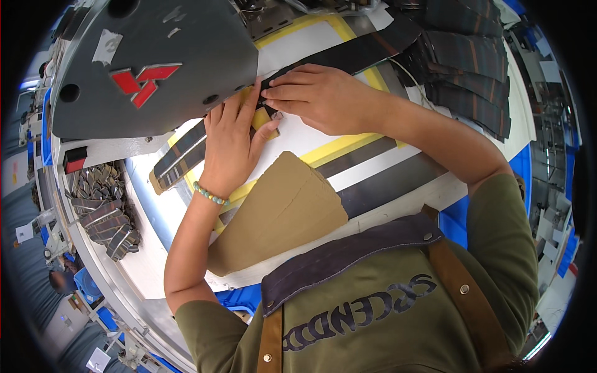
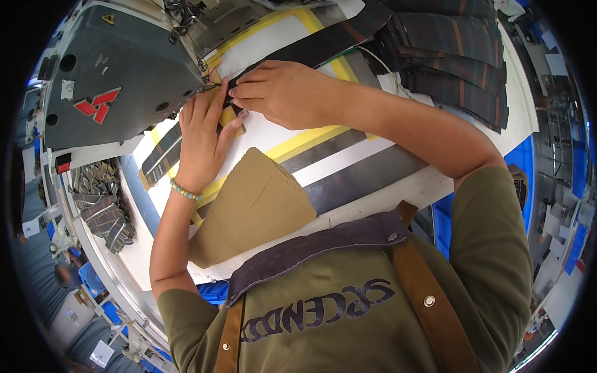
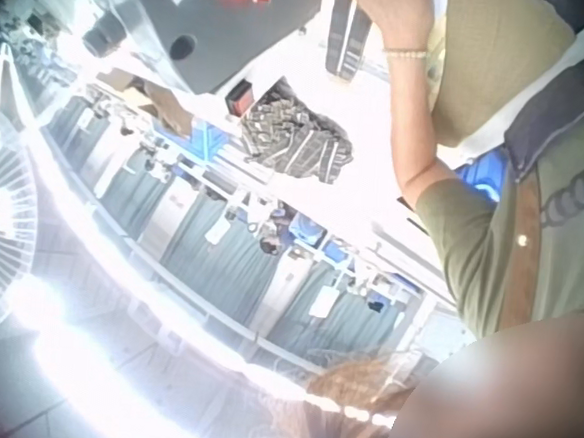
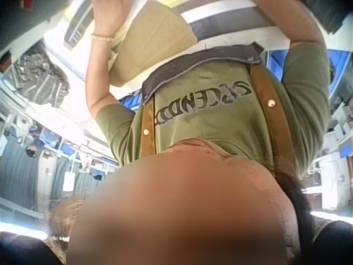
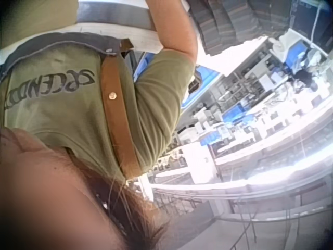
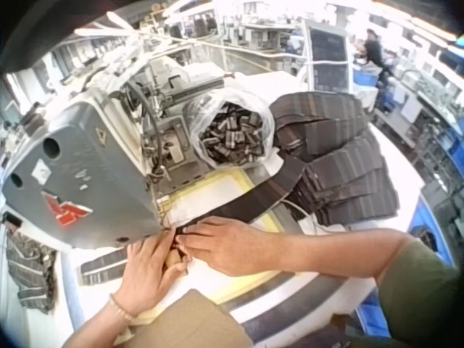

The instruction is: Sewing leather straps using an industrial sewing machine.

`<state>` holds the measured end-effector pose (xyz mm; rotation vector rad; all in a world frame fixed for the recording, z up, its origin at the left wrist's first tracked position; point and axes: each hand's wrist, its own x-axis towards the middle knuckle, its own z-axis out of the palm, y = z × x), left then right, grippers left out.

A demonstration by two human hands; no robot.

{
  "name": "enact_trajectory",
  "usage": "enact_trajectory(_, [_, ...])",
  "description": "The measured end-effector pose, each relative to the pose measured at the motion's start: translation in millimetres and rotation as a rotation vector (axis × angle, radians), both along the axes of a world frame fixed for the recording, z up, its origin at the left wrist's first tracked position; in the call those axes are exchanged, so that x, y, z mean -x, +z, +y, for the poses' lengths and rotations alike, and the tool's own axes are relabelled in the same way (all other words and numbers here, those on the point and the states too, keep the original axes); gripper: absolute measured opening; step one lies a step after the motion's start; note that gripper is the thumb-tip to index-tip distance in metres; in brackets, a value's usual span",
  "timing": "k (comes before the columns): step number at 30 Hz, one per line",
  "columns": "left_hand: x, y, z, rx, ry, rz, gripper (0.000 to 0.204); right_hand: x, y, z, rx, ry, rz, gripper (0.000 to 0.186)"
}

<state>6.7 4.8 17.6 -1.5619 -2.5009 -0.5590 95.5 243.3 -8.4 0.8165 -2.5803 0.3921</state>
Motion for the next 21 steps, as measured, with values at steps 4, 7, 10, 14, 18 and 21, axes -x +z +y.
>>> enact_trajectory(4, [3,0,-15,0.086,0.038,0.096,0.066,-1,0,-1,-0.007,-0.011,-0.012,0.044])
enact_trajectory(7, [3,-2,-32,0.102,0.116,0.105,0.064,-1,0,-1,-0.017,-0.025,0.004,0.042])
enact_trajectory(10, [0,0,-40,0.09,0.09,0.143,0.061,-1,1,-2,-0.021,-0.032,0.002,0.043])
enact_trajectory(14, [-4,6,-35,0.099,0.038,0.087,0.061,1,-2,-4,-0.028,-0.036,0.017,0.046])
enact_trajectory(18, [-2,6,-34,0.123,0.005,0.036,0.063,-1,0,-2,-0.02,-0.026,-0.002,0.05])
enact_trajectory(21, [-3,6,-34,0.117,-0.001,0.028,0.064,-2,2,-2,-0.024,-0.024,0.0,0.05])
